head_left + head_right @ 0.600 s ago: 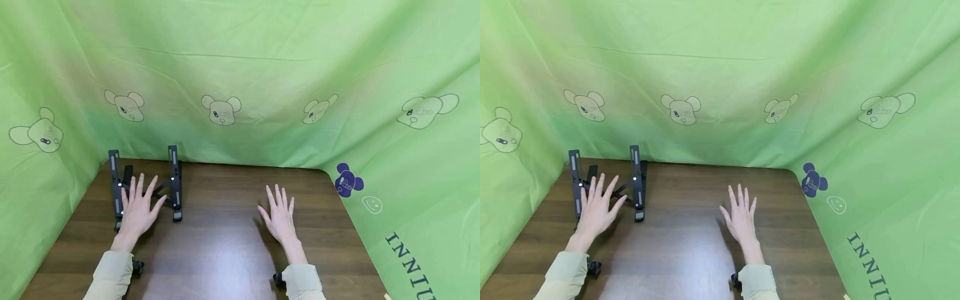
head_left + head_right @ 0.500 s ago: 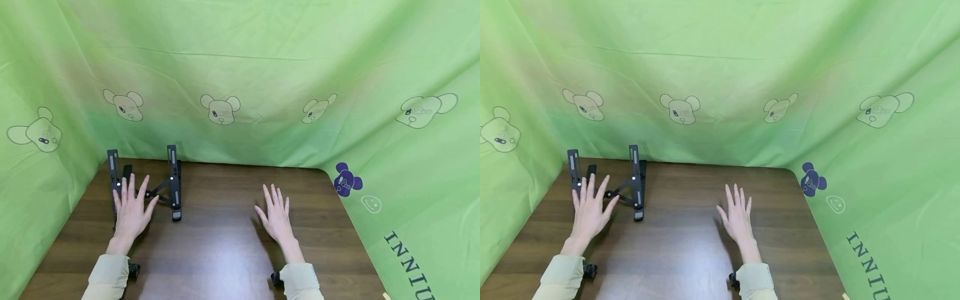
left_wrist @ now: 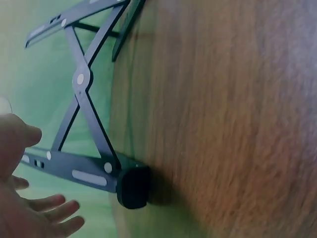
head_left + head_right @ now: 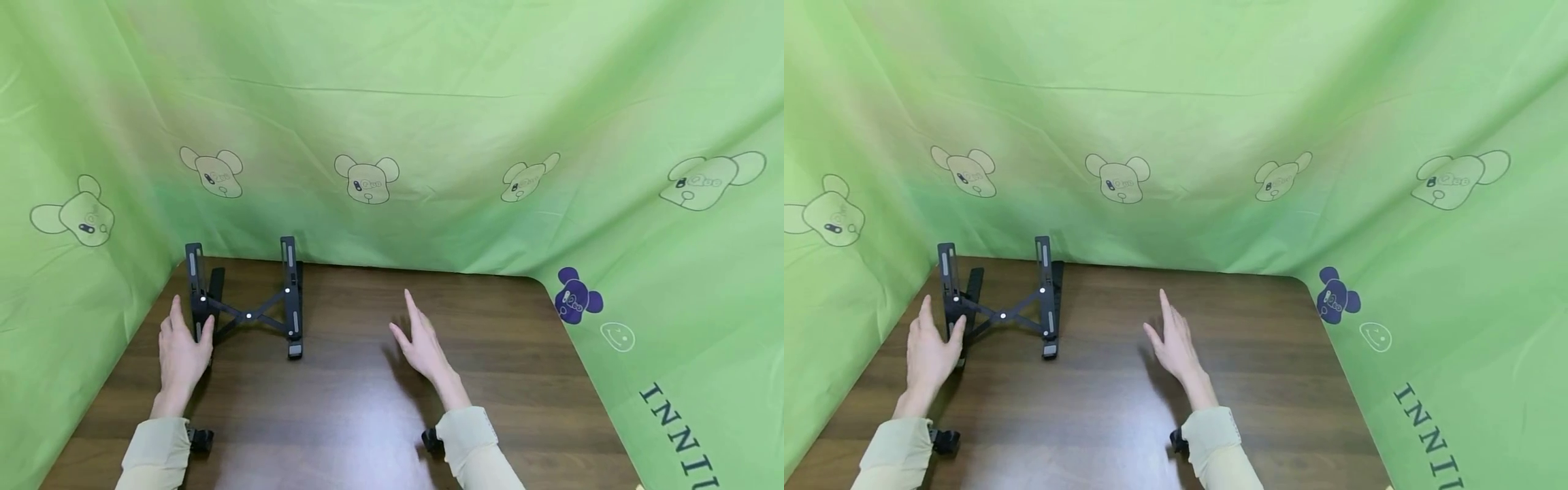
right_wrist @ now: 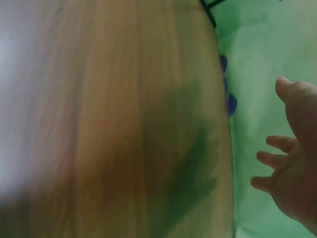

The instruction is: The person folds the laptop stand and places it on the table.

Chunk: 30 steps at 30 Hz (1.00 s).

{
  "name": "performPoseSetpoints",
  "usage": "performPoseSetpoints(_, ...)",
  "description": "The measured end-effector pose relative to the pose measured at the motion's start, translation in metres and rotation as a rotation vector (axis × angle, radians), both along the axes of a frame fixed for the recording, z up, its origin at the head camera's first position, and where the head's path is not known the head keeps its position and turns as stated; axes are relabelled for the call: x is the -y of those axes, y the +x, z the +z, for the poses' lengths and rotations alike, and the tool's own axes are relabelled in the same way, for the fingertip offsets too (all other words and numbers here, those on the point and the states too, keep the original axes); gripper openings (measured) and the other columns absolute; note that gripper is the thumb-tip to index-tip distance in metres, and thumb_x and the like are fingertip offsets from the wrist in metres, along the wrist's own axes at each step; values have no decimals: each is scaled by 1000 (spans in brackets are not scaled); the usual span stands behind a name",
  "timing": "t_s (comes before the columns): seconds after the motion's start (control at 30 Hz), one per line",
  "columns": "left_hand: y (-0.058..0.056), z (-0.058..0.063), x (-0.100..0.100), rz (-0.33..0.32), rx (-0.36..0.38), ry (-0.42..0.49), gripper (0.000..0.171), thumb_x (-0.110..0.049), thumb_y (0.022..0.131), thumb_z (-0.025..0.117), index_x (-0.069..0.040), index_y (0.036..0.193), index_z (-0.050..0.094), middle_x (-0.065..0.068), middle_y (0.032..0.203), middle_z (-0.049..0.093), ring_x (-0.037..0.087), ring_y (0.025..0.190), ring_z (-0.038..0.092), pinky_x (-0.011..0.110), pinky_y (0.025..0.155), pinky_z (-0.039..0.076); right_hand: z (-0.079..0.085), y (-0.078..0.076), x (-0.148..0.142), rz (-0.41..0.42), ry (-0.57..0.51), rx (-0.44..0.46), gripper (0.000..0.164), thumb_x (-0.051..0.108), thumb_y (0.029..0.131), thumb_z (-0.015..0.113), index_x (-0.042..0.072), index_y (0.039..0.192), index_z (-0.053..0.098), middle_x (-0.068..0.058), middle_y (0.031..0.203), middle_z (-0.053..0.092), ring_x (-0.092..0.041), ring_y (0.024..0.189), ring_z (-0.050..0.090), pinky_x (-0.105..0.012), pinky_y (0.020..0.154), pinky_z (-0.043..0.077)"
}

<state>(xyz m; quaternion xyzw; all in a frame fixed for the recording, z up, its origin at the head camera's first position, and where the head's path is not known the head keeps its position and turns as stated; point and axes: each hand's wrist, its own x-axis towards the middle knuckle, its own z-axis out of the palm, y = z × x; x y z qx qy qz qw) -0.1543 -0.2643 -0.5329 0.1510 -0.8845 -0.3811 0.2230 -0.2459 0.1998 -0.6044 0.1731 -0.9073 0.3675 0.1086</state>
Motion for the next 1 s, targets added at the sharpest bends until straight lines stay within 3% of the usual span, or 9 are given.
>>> performPoseSetpoints(0.13,-10,-14,20,-9,36,80,83,-42,111,59,-5,175,21,44,143,55,56,129,56,74,105,45,2,-8,26,42,-123,84,86,50,111,63,32,178,14,-21,166,54,-40,153,55,-64,123,47)
performPoseSetpoints(0.27,-16,-12,28,-75,83,131,81,-46,113,55,-6,175,22,43,140,61,55,126,65,67,105,54,43,7,53,114,-277,183,81,34,112,66,18,177,21,-34,161,53,-52,149,55,-69,121,48)
performPoseSetpoints(0.37,-15,2,28,-118,140,160,76,-36,116,51,-3,175,18,45,144,59,60,131,64,57,101,61,66,15,70,145,-379,278,78,17,111,65,6,175,21,-42,160,49,-59,147,52,-68,122,46)
performPoseSetpoints(0.6,-22,11,35,-124,234,187,70,-33,118,48,-8,176,19,44,147,59,56,135,64,32,93,60,72,12,103,159,-443,368,74,7,111,62,-1,173,22,-45,157,50,-59,144,55,-63,124,47)
performPoseSetpoints(0.73,-26,10,38,-121,240,196,66,-32,118,49,-8,175,26,41,145,63,52,136,65,7,83,49,71,10,119,183,-420,395,74,10,111,64,2,174,25,-42,157,53,-56,143,58,-60,123,49)
performPoseSetpoints(0.8,-28,11,38,-105,234,193,64,-32,117,52,-8,173,32,39,142,66,40,126,75,-2,75,40,70,10,125,205,-394,402,74,11,111,65,3,173,26,-41,156,55,-55,143,60,-59,122,51)
performPoseSetpoints(0.87,-29,13,38,-91,228,199,62,-30,116,55,-8,171,37,37,138,70,15,105,81,-3,71,38,68,10,130,220,-358,405,73,11,110,65,4,173,28,-39,154,57,-53,141,62,-59,121,52)
performPoseSetpoints(0.93,-31,13,40,-85,223,209,61,-29,115,58,-10,170,40,35,135,72,-11,87,69,-2,69,40,66,9,134,227,-323,401,72,10,110,66,3,173,30,-38,151,61,-51,137,66,-58,118,55)
performPoseSetpoints(1.0,-33,14,42,-86,213,219,61,-27,114,61,-10,170,42,35,131,74,-26,78,50,0,69,42,63,8,137,222,-309,408,72,9,109,66,4,172,31,-37,149,63,-50,133,69,-57,116,57)
